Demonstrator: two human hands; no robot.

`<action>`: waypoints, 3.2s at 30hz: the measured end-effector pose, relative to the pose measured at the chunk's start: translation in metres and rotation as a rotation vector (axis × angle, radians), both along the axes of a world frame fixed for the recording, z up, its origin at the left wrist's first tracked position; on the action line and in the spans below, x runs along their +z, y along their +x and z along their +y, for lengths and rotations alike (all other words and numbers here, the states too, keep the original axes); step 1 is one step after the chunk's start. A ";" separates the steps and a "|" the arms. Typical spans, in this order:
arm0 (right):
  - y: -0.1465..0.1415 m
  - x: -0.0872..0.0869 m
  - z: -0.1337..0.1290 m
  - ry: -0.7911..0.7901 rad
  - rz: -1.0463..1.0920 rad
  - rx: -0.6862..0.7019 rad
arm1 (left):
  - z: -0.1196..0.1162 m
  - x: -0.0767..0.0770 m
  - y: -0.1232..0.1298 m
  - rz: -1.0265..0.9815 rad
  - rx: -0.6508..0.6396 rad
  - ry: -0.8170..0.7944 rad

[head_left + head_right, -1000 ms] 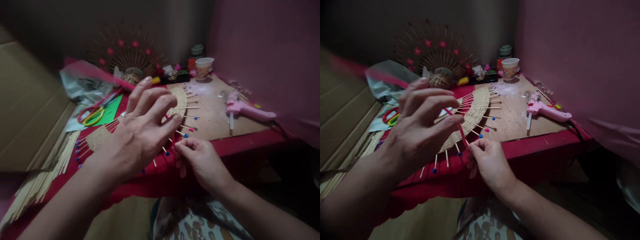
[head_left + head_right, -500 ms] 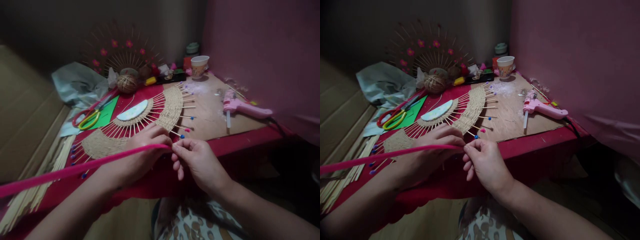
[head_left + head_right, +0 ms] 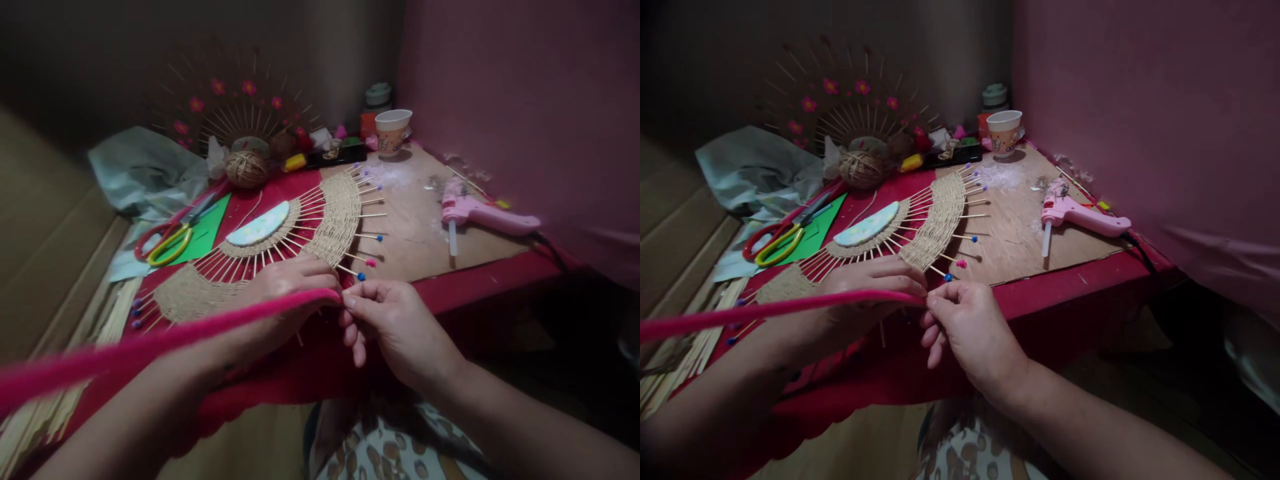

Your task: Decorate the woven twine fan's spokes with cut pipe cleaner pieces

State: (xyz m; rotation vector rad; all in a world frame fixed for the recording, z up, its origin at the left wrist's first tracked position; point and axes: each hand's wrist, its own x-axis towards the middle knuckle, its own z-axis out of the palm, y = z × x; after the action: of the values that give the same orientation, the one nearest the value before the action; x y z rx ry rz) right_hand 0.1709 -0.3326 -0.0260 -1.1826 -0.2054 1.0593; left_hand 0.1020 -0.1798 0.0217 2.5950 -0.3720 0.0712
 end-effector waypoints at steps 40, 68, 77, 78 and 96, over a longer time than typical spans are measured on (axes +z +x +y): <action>-0.016 0.002 0.001 -0.211 -0.305 -0.086 | 0.002 0.007 0.028 0.164 0.027 0.062; -0.010 0.002 -0.002 -0.095 -0.217 -0.090 | -0.014 -0.012 -0.008 -0.145 0.171 0.262; -0.006 0.004 -0.025 -0.161 -0.970 -0.186 | -0.013 -0.016 -0.008 -0.140 0.110 0.313; -0.001 0.005 -0.027 -0.135 -1.205 -0.263 | -0.013 -0.015 -0.008 -0.139 0.113 0.305; 0.084 0.014 -0.010 -0.001 -2.068 0.272 | -0.014 -0.018 -0.009 -0.136 0.120 0.220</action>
State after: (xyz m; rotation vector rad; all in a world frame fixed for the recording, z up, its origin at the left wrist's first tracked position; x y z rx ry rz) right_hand 0.2552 -0.3427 -0.0120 -1.8373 -1.9445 -0.3770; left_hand 0.0929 -0.1940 0.0042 2.8378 -0.2856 0.2629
